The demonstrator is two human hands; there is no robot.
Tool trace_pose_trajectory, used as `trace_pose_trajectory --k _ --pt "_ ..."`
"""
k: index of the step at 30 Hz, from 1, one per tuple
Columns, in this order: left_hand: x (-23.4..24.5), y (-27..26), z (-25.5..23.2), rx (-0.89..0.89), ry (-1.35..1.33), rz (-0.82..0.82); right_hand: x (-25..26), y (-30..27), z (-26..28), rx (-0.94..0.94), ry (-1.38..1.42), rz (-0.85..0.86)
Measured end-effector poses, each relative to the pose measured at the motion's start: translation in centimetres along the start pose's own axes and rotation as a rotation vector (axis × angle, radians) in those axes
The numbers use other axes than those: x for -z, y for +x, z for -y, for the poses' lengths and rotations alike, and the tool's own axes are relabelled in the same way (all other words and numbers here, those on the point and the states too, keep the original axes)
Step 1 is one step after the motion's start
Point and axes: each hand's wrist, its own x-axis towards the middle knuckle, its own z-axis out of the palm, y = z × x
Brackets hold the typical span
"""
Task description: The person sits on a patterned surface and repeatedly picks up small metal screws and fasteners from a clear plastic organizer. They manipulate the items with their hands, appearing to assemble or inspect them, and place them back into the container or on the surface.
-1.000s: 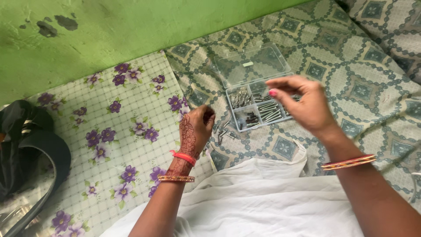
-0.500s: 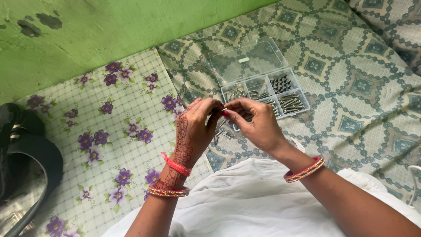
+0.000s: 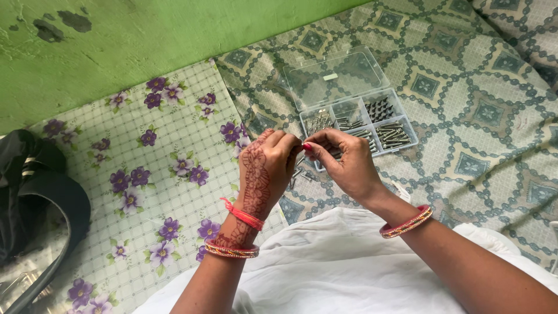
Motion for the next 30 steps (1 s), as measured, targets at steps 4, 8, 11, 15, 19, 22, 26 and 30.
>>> trace_pose_trajectory --k 4,8,11,15,19,22,26,30 --pt "-0.36 -0.03 0.0 0.017 -0.041 0.002 0.27 0.08 0.05 0.108 -0.078 -0.011" --pt "-0.38 0.0 0.28 0.026 -0.067 -0.018 0.3 0.24 0.08 0.172 -0.083 -0.022" --pt "-0.25 -0.06 0.16 0.02 -0.038 -0.012 0.2 0.35 -0.16 0.005 0.037 0.0" --pt "-0.31 0.04 -0.03 0.033 -0.045 0.005 0.6 0.4 0.01 0.097 -0.074 -0.011" --pt "-0.3 0.08 0.17 0.043 -0.089 -0.012 0.74 0.41 0.47 0.228 -0.106 -0.041" --pt "-0.29 0.0 0.23 0.049 -0.09 -0.02 0.68 0.47 0.48 0.164 -0.065 -0.026" --pt "-0.28 0.02 0.14 0.054 -0.086 -0.025 0.62 0.54 0.17 0.073 -0.082 -0.013" --pt "-0.33 0.07 0.24 0.054 -0.11 -0.017 0.73 0.5 0.13 0.205 -0.103 -0.033"
